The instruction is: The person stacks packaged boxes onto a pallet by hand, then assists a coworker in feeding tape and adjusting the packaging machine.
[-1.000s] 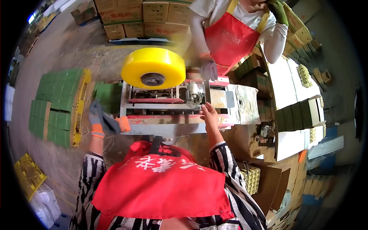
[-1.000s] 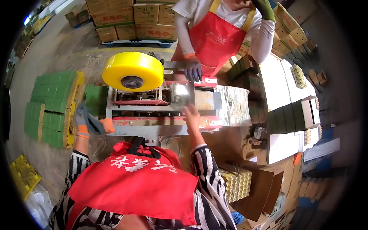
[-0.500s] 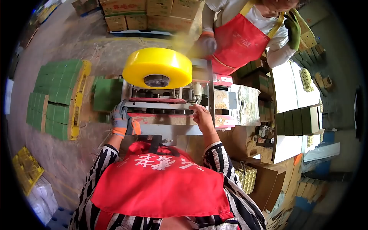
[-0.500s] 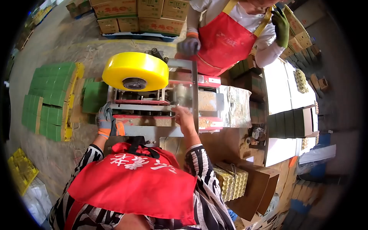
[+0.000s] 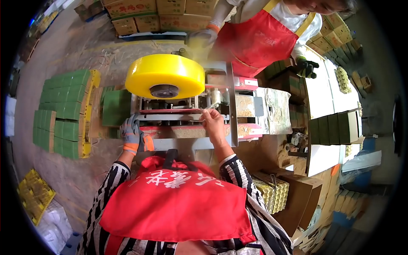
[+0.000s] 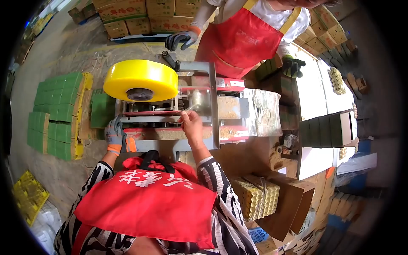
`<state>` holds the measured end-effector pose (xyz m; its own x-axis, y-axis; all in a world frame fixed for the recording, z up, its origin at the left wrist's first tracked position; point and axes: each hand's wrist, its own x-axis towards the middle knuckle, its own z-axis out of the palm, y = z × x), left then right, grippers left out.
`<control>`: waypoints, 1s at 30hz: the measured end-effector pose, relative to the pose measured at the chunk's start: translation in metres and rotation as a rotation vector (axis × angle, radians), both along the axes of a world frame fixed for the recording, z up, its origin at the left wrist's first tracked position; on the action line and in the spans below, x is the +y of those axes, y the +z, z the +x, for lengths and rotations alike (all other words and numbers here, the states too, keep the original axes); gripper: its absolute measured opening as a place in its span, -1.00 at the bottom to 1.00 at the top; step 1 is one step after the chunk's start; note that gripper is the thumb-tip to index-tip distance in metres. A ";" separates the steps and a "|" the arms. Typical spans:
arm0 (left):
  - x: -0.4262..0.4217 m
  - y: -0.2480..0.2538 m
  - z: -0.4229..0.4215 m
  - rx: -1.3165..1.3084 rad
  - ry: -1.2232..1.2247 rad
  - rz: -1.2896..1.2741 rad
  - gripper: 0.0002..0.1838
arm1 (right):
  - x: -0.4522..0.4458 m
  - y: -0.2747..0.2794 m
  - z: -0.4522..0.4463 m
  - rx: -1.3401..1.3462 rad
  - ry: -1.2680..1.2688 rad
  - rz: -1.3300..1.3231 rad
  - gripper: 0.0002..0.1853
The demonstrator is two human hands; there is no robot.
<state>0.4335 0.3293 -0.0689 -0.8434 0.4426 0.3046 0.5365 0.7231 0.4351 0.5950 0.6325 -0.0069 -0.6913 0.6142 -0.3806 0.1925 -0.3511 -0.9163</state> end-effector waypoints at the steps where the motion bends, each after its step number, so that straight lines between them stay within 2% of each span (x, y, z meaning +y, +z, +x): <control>1: 0.000 -0.006 -0.001 0.051 0.001 -0.001 -0.59 | 0.000 -0.002 0.001 0.008 -0.001 -0.014 -0.80; 2: 0.000 -0.008 -0.001 0.101 0.002 -0.003 -0.59 | -0.002 -0.001 0.001 0.014 -0.001 -0.029 -0.81; 8: 0.001 -0.003 -0.001 -0.077 0.004 0.014 -0.55 | -0.010 0.002 -0.010 0.067 -0.033 -0.025 -0.77; 14: -0.004 -0.008 0.001 0.073 0.022 -0.057 -0.57 | -0.010 -0.005 -0.004 0.079 -0.031 -0.049 -0.77; 16: -0.001 -0.002 -0.001 -0.016 0.018 -0.059 -0.57 | -0.007 -0.012 0.002 0.073 -0.032 -0.061 -0.79; 19: 0.002 0.004 0.000 -0.057 0.020 -0.062 -0.57 | 0.010 -0.025 0.028 -0.029 -0.038 0.012 -0.79; 20: 0.001 0.005 0.001 -0.056 0.025 -0.060 -0.57 | 0.022 -0.046 0.040 -0.111 -0.061 0.159 -0.77; 21: 0.001 0.004 0.000 -0.050 0.022 -0.054 -0.57 | 0.033 -0.044 0.048 -0.077 -0.113 0.110 -0.83; 24: -0.008 -0.009 0.000 -0.049 0.020 -0.046 -0.55 | 0.061 -0.040 0.061 -0.108 -0.101 0.222 -0.80; 30: -0.014 -0.016 -0.001 -0.029 0.038 -0.087 -0.54 | 0.063 -0.026 0.062 -0.135 -0.062 0.233 -0.78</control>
